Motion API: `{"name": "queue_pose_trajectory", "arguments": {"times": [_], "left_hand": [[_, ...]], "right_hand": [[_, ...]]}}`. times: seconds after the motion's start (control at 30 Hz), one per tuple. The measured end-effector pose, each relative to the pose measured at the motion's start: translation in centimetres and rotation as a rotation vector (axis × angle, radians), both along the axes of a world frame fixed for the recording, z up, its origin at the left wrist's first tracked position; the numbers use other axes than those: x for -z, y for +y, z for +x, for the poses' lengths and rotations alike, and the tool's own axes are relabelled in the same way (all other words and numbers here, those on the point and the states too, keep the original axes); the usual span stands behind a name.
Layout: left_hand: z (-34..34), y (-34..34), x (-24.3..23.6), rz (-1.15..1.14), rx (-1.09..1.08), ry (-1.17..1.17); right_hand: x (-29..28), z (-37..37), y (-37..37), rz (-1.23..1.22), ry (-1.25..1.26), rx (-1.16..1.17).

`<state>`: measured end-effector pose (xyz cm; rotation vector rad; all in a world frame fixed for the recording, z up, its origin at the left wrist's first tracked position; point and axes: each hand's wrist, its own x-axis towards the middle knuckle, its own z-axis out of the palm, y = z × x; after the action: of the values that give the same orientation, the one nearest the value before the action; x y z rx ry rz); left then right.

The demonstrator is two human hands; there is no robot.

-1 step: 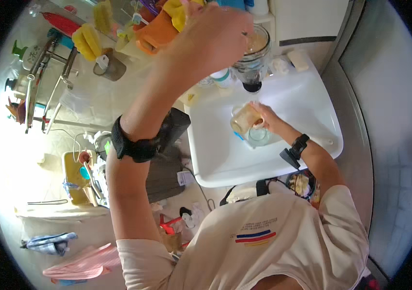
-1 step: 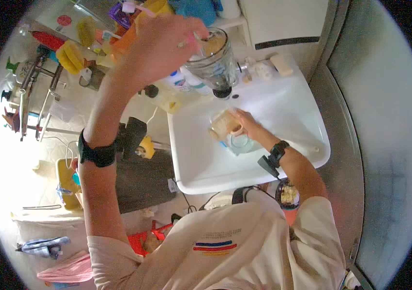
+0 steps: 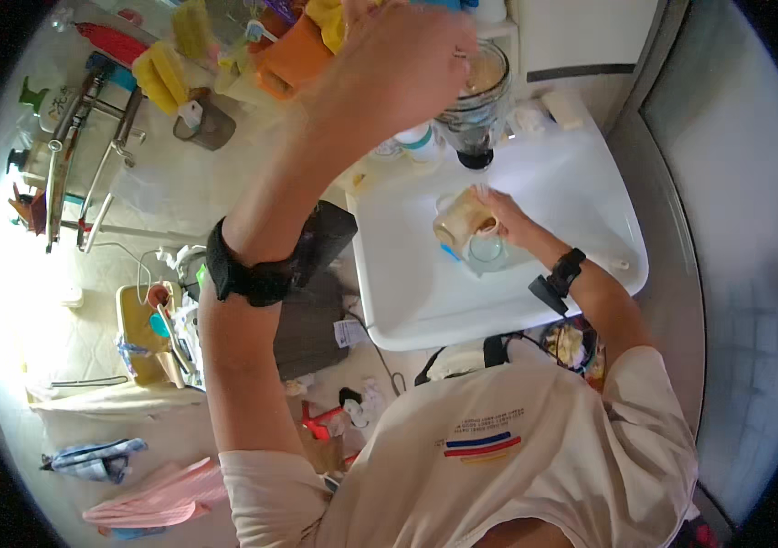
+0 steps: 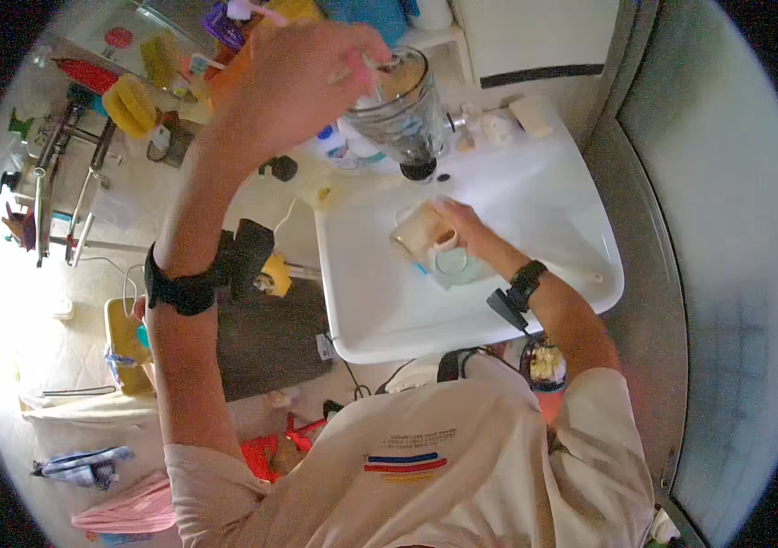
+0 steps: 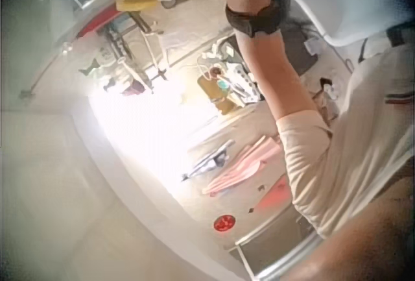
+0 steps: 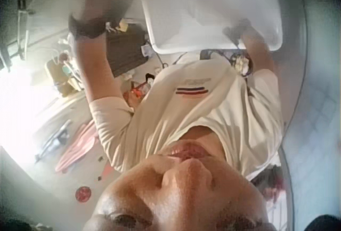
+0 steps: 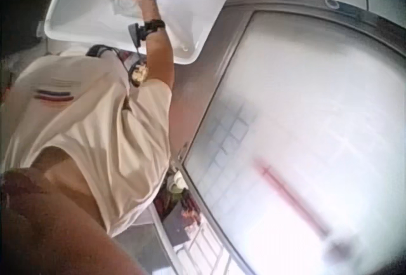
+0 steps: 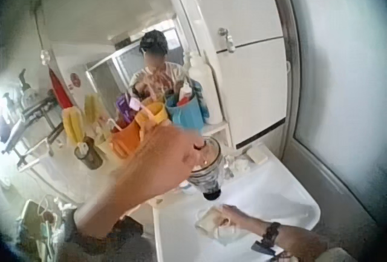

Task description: Cleaning and rinsing a baby bottle and its individual components in a bathroom sink using soap and a brush.

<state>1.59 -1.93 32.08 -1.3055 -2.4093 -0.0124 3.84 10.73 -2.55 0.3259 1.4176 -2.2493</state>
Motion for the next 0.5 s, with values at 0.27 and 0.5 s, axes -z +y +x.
{"name": "queue_pose_trajectory", "arguments": {"times": [0.27,0.5], "left_hand": [[1.9,-4.4,3.7,0.728,-0.026,0.084],[1.3,-9.1,15.5,1.132,-0.236,-0.393]], "right_hand": [[-5.0,0.5,1.8,0.703,0.447,-0.006],[-4.9,-0.4,2.2,0.428,0.314,0.032]]}}
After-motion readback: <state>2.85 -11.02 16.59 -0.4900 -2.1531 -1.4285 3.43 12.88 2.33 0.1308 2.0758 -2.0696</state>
